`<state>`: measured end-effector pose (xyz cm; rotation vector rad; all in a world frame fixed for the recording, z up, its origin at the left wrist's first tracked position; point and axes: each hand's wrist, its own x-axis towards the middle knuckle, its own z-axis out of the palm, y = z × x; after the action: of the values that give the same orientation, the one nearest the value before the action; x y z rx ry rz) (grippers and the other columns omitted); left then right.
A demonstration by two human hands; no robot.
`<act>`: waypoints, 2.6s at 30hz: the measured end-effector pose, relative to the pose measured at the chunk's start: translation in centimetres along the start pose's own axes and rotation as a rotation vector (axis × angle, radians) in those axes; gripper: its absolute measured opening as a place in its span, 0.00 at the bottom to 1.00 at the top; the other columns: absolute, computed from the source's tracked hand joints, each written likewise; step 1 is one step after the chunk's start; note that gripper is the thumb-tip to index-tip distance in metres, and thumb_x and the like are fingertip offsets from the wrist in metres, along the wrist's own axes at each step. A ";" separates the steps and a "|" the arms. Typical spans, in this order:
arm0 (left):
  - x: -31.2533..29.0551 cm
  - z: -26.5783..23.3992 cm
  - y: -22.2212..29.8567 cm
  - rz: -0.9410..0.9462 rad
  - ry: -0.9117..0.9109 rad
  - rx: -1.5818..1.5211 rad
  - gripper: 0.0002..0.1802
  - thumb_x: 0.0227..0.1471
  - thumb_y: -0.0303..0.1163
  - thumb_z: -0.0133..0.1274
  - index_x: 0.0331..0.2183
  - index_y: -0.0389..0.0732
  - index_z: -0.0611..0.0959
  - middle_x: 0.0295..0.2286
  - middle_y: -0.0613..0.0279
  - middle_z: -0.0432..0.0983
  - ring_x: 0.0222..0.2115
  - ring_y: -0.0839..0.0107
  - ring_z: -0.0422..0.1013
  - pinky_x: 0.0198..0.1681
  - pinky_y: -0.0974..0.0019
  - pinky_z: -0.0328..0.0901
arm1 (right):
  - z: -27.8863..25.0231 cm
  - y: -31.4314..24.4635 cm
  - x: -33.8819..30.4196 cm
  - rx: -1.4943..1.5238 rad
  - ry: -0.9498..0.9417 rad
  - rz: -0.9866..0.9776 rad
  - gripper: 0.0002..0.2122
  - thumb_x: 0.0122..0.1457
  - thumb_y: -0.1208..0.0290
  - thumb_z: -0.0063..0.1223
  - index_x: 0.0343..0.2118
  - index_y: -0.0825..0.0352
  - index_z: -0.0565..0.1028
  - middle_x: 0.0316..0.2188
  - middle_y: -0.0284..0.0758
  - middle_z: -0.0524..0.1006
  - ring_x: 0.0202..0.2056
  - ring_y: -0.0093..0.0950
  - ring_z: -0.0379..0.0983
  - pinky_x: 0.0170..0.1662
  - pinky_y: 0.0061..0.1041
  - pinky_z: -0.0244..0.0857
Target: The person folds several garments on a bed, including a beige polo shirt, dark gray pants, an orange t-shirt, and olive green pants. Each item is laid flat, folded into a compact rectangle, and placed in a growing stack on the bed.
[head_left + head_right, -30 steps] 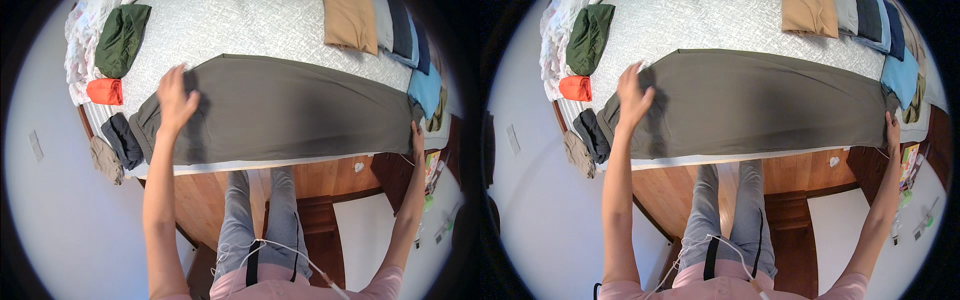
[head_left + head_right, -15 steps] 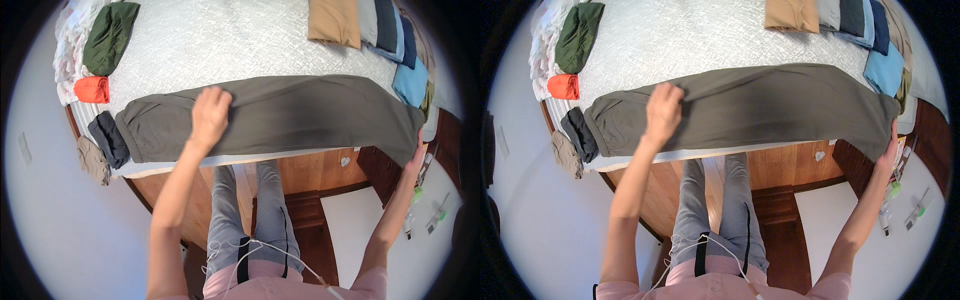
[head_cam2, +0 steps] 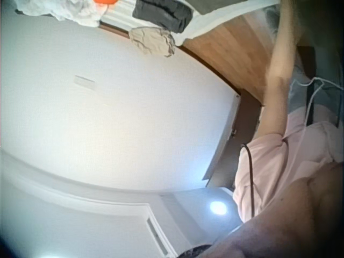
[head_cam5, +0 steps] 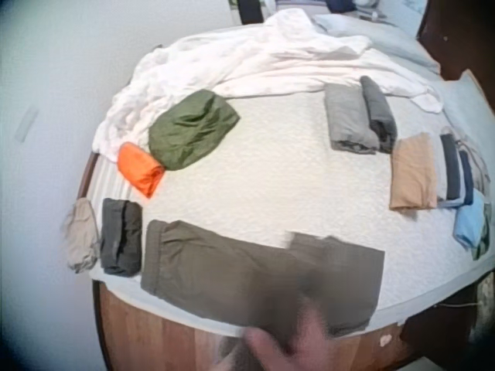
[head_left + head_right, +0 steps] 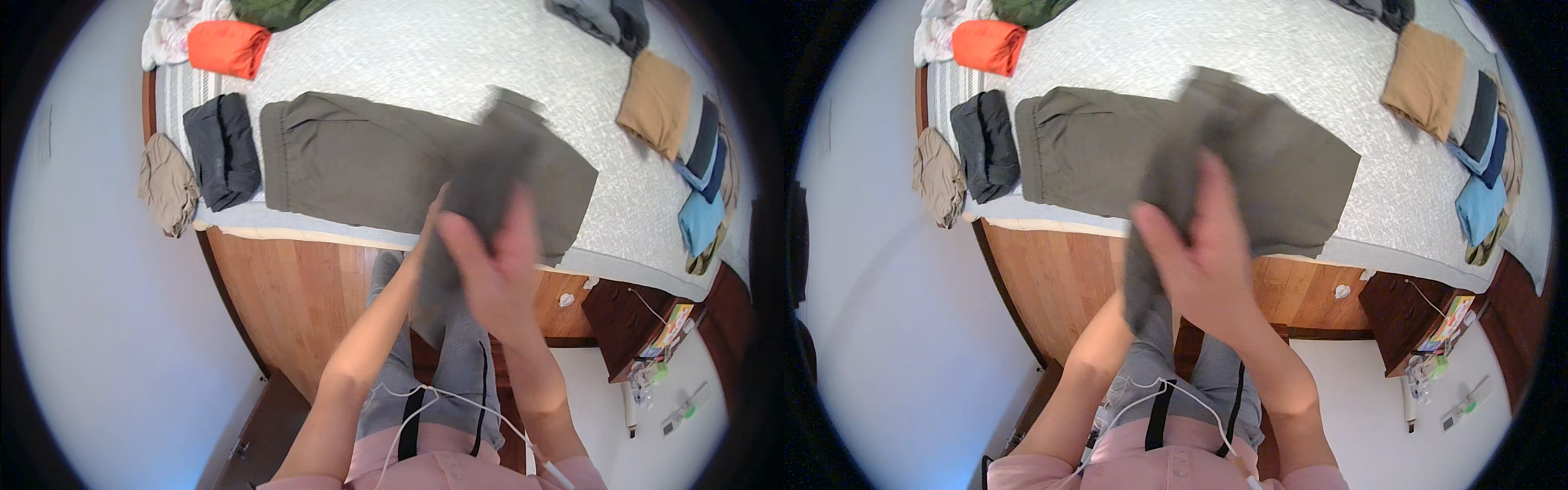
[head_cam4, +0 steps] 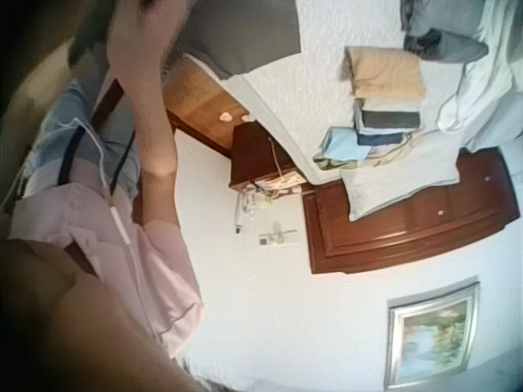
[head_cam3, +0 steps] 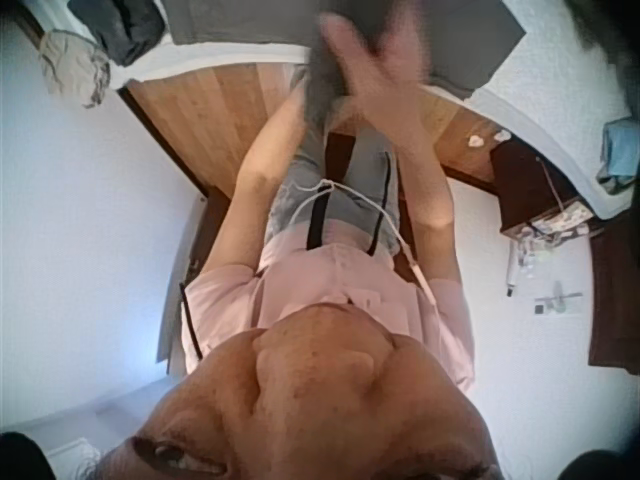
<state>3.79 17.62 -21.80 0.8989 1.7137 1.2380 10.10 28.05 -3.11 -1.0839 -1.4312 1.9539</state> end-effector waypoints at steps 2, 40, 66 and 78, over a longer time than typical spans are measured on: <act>-2.8 -4.1 -1.3 -0.235 0.065 -0.362 0.28 0.61 0.37 0.48 0.61 0.42 0.68 0.57 0.57 0.66 0.57 0.61 0.63 0.60 0.56 0.62 | 6.6 2.5 2.8 -0.164 -0.097 -0.050 0.30 0.65 0.69 0.53 0.64 0.77 0.54 0.46 0.62 0.75 0.48 0.46 0.78 0.50 0.35 0.69; 4.5 -29.8 1.0 -0.711 0.190 -0.067 0.30 0.44 0.28 0.72 0.47 0.28 0.78 0.41 0.52 0.82 0.40 0.66 0.78 0.47 0.66 0.70 | 9.7 18.3 11.6 -1.104 -0.099 -0.675 0.35 0.55 0.57 0.61 0.65 0.62 0.65 0.69 0.43 0.57 0.70 0.47 0.48 0.69 0.56 0.42; 4.1 -7.5 9.1 -0.207 0.087 0.924 0.53 0.45 0.24 0.61 0.69 0.40 0.54 0.32 0.53 0.74 0.32 0.56 0.76 0.30 0.57 0.72 | 6.8 20.1 -1.1 -1.317 -0.238 -0.331 0.25 0.63 0.59 0.44 0.63 0.59 0.67 0.65 0.38 0.65 0.70 0.43 0.51 0.72 0.56 0.34; 3.4 -3.7 7.0 -0.214 0.016 1.053 0.51 0.48 0.43 0.67 0.69 0.55 0.59 0.37 0.51 0.64 0.33 0.53 0.70 0.31 0.54 0.70 | -13.3 16.8 -0.9 -0.734 0.672 0.129 0.23 0.57 0.67 0.65 0.50 0.74 0.69 0.43 0.43 0.72 0.46 0.34 0.70 0.49 0.32 0.65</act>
<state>-0.43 21.10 -15.09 1.2152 2.4103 0.1163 22.65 29.09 -20.43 -1.9459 -1.7024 0.9227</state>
